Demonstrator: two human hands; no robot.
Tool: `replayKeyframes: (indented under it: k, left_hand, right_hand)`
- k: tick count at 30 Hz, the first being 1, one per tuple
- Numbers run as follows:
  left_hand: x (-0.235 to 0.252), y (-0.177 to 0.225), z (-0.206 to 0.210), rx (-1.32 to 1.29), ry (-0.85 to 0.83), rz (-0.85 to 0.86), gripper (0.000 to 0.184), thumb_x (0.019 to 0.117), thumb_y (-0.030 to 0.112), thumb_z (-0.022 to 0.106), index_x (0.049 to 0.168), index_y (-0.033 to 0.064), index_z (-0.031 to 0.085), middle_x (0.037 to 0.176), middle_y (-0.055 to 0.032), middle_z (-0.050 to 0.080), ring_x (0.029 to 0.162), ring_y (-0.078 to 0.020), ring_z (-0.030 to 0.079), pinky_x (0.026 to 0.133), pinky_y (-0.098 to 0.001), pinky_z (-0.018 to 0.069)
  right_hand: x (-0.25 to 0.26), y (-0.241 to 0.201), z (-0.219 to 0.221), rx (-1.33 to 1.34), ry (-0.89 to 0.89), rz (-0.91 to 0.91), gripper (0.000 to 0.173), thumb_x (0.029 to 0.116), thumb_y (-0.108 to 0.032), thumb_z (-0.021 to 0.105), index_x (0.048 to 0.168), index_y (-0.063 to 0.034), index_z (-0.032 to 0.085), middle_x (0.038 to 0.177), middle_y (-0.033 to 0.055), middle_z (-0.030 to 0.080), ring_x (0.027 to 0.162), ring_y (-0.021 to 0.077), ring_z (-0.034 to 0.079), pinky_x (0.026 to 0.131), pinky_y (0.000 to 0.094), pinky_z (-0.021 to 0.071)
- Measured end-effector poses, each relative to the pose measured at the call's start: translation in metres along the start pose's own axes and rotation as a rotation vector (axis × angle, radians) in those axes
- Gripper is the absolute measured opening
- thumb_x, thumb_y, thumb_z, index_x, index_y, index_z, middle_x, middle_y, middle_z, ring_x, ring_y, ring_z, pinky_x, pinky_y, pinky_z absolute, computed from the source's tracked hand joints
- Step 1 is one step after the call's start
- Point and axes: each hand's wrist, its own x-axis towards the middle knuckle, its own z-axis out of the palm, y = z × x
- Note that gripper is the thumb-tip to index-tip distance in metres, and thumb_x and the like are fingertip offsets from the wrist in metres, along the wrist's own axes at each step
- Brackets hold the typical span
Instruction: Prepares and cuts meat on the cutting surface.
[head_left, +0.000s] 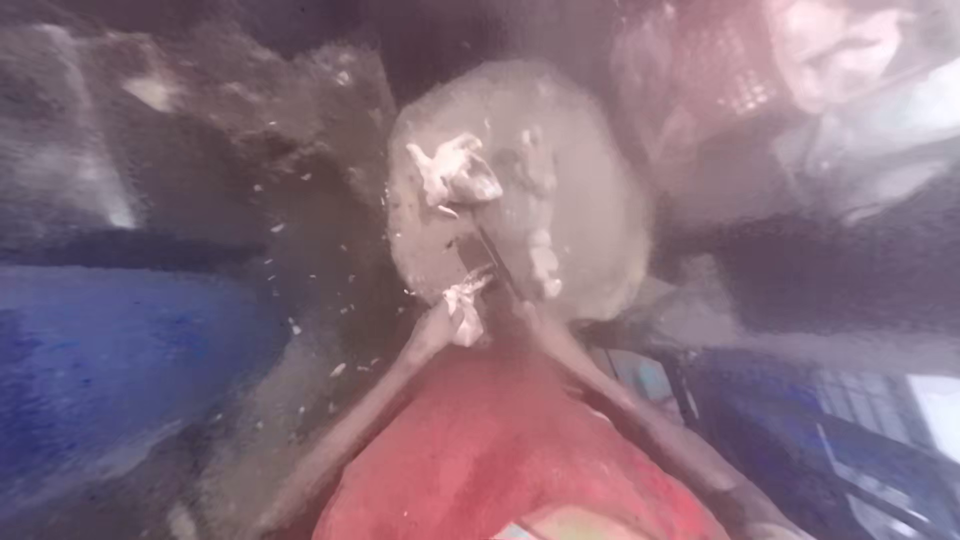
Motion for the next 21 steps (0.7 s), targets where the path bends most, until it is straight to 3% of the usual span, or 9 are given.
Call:
replayKeyframes:
  k: [2, 4, 5, 9, 13, 15, 17, 18, 21]
  left_hand:
    - [0.002, -0.002, 0.004, -0.004, 0.009, 0.03, 0.054, 0.1059, 0.041, 0.047, 0.142, 0.0011, 0.052, 0.127, -0.024, 0.065, 0.119, -0.038, 0.064, 0.103, -0.0595, 0.0489]
    - [-0.001, -0.002, 0.007, -0.033, 0.012, 0.018, 0.048, 0.1059, 0.038, 0.05, 0.132, -0.0009, 0.06, 0.119, -0.024, 0.067, 0.113, -0.0377, 0.065, 0.099, -0.0592, 0.0496]
    - [0.0, 0.0, 0.004, -0.029, 0.006, 0.021, 0.049, 0.1061, 0.037, 0.05, 0.136, -0.0008, 0.057, 0.122, -0.024, 0.066, 0.115, -0.037, 0.065, 0.101, -0.0584, 0.0489]
    - [-0.002, -0.001, 0.002, -0.035, 0.004, 0.015, 0.055, 0.106, 0.04, 0.049, 0.147, 0.0039, 0.048, 0.131, -0.0217, 0.064, 0.122, -0.0346, 0.063, 0.105, -0.0569, 0.0478]
    - [-0.01, -0.016, -0.002, -0.089, 0.007, -0.014, 0.051, 0.1077, 0.038, 0.047, 0.144, 0.0027, 0.05, 0.125, -0.0233, 0.065, 0.114, -0.0356, 0.065, 0.1, -0.0577, 0.0499]
    - [-0.005, -0.022, -0.001, -0.117, 0.023, -0.001, 0.051, 0.1089, 0.039, 0.044, 0.146, 0.0044, 0.05, 0.128, -0.0221, 0.064, 0.115, -0.0338, 0.066, 0.1, -0.0562, 0.0512]
    - [-0.008, -0.022, -0.006, -0.149, 0.046, -0.029, 0.05, 0.1084, 0.038, 0.046, 0.145, 0.0038, 0.05, 0.13, -0.0227, 0.064, 0.118, -0.034, 0.064, 0.103, -0.0562, 0.0493]
    - [-0.01, -0.017, -0.014, -0.16, 0.081, -0.036, 0.05, 0.1081, 0.038, 0.047, 0.144, 0.0027, 0.05, 0.129, -0.0231, 0.064, 0.119, -0.034, 0.064, 0.104, -0.056, 0.0488]
    - [-0.016, 0.011, -0.037, -0.183, 0.169, 0.027, 0.047, 0.1089, 0.035, 0.047, 0.139, -0.0011, 0.053, 0.122, -0.024, 0.065, 0.113, -0.0336, 0.065, 0.1, -0.0551, 0.0493]
  right_hand:
    - [-0.023, -0.032, -0.005, 0.076, 0.02, -0.079, 0.053, 0.1108, -0.036, 0.034, 0.144, 0.0018, 0.05, 0.128, 0.0214, 0.064, 0.118, 0.0266, 0.063, 0.106, 0.0431, 0.0494]
    - [-0.036, -0.05, 0.004, 0.148, 0.095, -0.219, 0.055, 0.1081, -0.038, 0.037, 0.136, 0.0051, 0.056, 0.116, 0.019, 0.069, 0.108, 0.0215, 0.066, 0.099, 0.0386, 0.0533]
    - [-0.032, -0.053, 0.01, 0.154, 0.111, -0.249, 0.056, 0.1075, -0.04, 0.039, 0.133, 0.006, 0.059, 0.112, 0.0183, 0.07, 0.104, 0.0204, 0.068, 0.096, 0.0381, 0.0547]
    - [0.007, -0.031, 0.023, -0.035, -0.107, 0.003, 0.058, 0.1109, -0.047, 0.031, 0.139, -0.0031, 0.056, 0.124, 0.0201, 0.067, 0.116, 0.029, 0.065, 0.103, 0.0485, 0.0502]
    - [-0.018, -0.048, 0.021, 0.078, -0.05, -0.096, 0.052, 0.1103, -0.038, 0.036, 0.136, 0.0022, 0.057, 0.117, 0.0201, 0.069, 0.11, 0.0267, 0.067, 0.101, 0.0443, 0.0518]
    - [-0.016, -0.042, 0.027, 0.183, -0.059, -0.155, 0.049, 0.1093, -0.036, 0.039, 0.128, 0.0032, 0.061, 0.107, 0.0168, 0.07, 0.099, 0.0205, 0.067, 0.093, 0.0391, 0.0548]
    - [0.002, -0.013, 0.032, 0.221, -0.227, -0.07, 0.052, 0.1116, -0.041, 0.031, 0.131, -0.0019, 0.06, 0.105, 0.0133, 0.068, 0.093, 0.0184, 0.066, 0.087, 0.0381, 0.0563]
    - [0.012, 0.005, 0.031, 0.281, -0.288, 0.008, 0.055, 0.1119, -0.044, 0.025, 0.128, -0.0047, 0.06, 0.097, 0.0088, 0.064, 0.081, 0.0155, 0.062, 0.075, 0.0353, 0.0544]
    - [0.008, 0.037, 0.011, 0.438, -0.13, 0.143, 0.054, 0.1121, -0.044, 0.023, 0.119, -0.0053, 0.06, 0.077, 0.0012, 0.055, 0.059, 0.0107, 0.052, 0.055, 0.0295, 0.0486]
